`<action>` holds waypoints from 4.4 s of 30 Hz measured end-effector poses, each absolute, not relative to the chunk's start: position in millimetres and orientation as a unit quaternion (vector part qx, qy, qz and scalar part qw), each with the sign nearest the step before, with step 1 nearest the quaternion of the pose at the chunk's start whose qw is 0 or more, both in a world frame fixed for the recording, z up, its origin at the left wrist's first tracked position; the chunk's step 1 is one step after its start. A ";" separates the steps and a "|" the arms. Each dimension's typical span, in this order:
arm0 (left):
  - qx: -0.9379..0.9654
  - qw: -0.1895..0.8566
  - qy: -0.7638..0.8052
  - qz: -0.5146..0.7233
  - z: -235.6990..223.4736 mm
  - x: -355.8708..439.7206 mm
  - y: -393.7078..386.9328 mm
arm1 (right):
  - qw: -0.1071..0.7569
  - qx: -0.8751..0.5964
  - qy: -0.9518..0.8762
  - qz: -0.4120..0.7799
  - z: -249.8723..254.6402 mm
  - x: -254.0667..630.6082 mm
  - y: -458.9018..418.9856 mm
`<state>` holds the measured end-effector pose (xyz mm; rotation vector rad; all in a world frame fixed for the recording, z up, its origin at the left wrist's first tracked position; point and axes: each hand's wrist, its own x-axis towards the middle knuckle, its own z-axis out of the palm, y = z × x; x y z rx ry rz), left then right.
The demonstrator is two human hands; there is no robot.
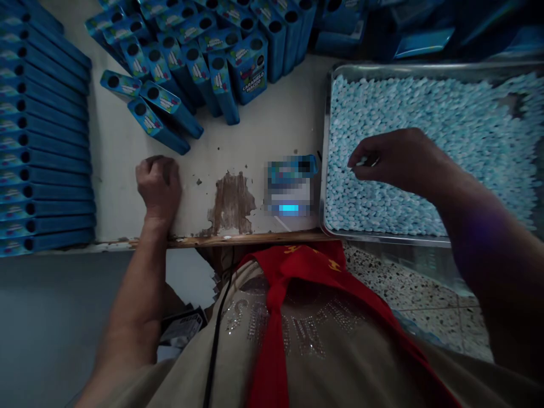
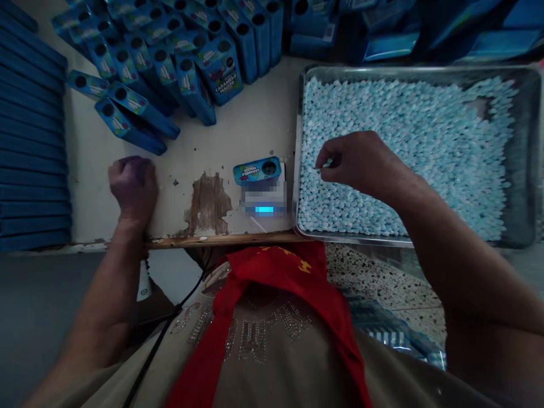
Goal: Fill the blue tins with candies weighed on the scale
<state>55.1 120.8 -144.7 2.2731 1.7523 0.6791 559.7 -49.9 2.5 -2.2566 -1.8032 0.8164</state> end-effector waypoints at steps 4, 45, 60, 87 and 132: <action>0.780 0.100 0.577 0.222 -143.8 53.1 121.3 | 0.080 -0.696 -0.669 0.247 29.3 538.0 -38.6; 0.759 0.086 0.598 0.242 -134.3 66.3 124.0 | -0.043 -0.672 -0.714 0.193 -25.8 566.3 -79.5; 0.762 0.082 0.594 0.244 -141.5 60.3 127.1 | 0.247 -0.665 -0.629 0.317 39.9 519.8 -29.3; 0.747 0.076 0.625 0.216 -147.2 64.2 126.1 | 0.222 -0.629 -0.687 0.290 19.1 517.0 -37.5; 0.719 0.109 0.659 0.192 -157.8 100.7 174.1 | 0.200 -0.614 -0.682 0.343 -24.8 454.6 -188.1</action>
